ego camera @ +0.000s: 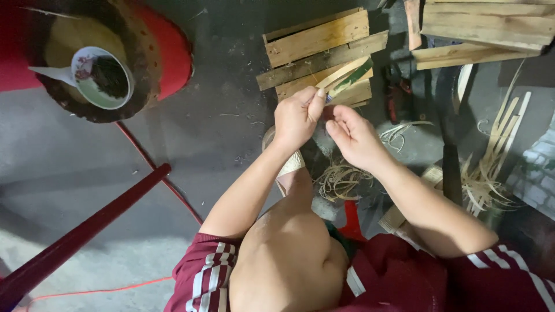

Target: Shaving thin wood strips with a knife, bending them into hoops, and assembling them into a wooden frame structure.

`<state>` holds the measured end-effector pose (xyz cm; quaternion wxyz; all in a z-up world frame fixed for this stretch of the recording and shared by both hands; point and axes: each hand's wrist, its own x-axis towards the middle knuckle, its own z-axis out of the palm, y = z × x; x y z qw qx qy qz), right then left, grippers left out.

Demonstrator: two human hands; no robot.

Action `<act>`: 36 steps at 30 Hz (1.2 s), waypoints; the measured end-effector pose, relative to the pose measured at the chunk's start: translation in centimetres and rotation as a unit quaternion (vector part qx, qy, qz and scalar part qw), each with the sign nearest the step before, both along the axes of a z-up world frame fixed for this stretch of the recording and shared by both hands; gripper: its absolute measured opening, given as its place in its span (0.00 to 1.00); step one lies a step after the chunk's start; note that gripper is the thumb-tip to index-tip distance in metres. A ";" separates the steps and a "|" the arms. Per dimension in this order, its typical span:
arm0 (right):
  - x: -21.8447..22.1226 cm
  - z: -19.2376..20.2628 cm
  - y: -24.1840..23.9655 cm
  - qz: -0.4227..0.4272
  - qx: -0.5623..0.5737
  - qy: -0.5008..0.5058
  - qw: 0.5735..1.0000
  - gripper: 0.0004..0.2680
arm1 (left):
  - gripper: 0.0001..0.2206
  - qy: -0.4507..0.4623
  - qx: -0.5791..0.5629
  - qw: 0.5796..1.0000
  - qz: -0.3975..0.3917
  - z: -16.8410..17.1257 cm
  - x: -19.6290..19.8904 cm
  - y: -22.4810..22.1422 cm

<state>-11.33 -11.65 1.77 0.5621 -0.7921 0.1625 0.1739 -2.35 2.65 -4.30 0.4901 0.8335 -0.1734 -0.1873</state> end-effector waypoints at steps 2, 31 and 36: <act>0.1 -1.2 0.2 -0.016 0.060 0.030 0.998 0.08 | 0.15 0.019 0.003 1.000 0.000 -0.2 -0.2 -0.4; 2.9 -1.4 -2.9 0.047 -0.136 -0.296 0.944 0.02 | 0.16 -0.148 0.058 0.987 0.036 -1.6 -2.0 -0.8; 4.2 0.0 -1.4 -0.097 0.144 -0.141 0.975 0.06 | 0.16 -0.135 0.032 0.989 0.044 -2.2 -2.6 -0.5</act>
